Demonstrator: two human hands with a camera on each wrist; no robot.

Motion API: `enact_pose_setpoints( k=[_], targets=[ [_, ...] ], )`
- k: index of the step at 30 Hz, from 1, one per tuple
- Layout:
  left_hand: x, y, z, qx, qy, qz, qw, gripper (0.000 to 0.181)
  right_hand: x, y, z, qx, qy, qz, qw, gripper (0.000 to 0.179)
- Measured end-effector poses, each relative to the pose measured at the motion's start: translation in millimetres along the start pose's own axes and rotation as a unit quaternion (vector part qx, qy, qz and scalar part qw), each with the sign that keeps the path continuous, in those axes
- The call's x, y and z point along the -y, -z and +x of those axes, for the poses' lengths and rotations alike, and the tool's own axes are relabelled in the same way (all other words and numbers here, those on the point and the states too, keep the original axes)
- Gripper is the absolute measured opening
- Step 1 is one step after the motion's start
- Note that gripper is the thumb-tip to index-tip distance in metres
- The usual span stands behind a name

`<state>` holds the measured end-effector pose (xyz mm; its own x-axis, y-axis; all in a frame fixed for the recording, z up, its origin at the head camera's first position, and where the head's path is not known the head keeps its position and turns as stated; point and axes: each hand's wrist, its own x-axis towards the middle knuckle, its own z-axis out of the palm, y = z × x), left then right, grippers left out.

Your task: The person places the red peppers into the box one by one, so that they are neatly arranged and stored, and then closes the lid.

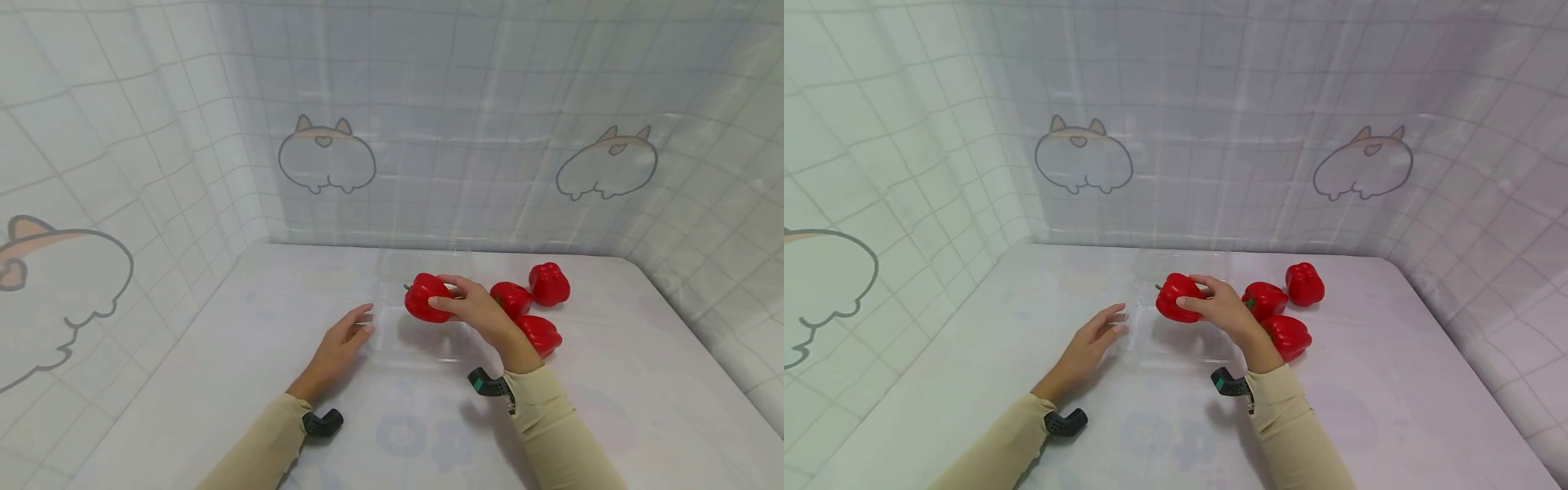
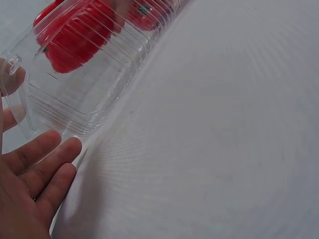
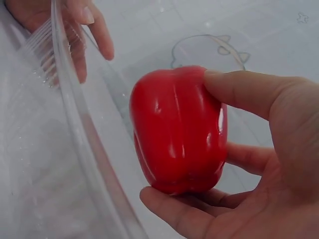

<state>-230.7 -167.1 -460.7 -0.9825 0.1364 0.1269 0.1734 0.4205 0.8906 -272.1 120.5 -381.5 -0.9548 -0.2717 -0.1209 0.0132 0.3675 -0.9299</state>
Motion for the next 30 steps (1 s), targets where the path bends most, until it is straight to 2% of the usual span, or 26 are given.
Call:
enact_pose_setpoints(
  k=[8, 14, 22, 30],
  targets=[
    [1.3, 0.0, 0.0, 0.002, 0.001, 0.001, 1.0, 0.049, -1.7, -9.8, 6.8, 0.03, 0.018, -0.034, 0.9988, 0.076],
    [0.2, -0.3, -0.3, 0.005, -0.001, 0.003, 1.0, 0.05, -0.1, -17.8, 8.7, 0.036, 0.04, -0.051, 0.9973, 0.076],
    [-4.5, 0.1, -1.6, 0.007, 0.008, 0.007, 0.9999, 0.051, -0.6, -33.2, 12.4, 0.015, 0.049, -0.113, 0.9923, 0.07],
    [-3.8, -1.4, -1.8, 0.008, 0.015, 0.005, 0.9998, 0.049, -0.5, -46.3, 15.4, -0.011, 0.029, -0.147, 0.9887, 0.07]
  ],
)
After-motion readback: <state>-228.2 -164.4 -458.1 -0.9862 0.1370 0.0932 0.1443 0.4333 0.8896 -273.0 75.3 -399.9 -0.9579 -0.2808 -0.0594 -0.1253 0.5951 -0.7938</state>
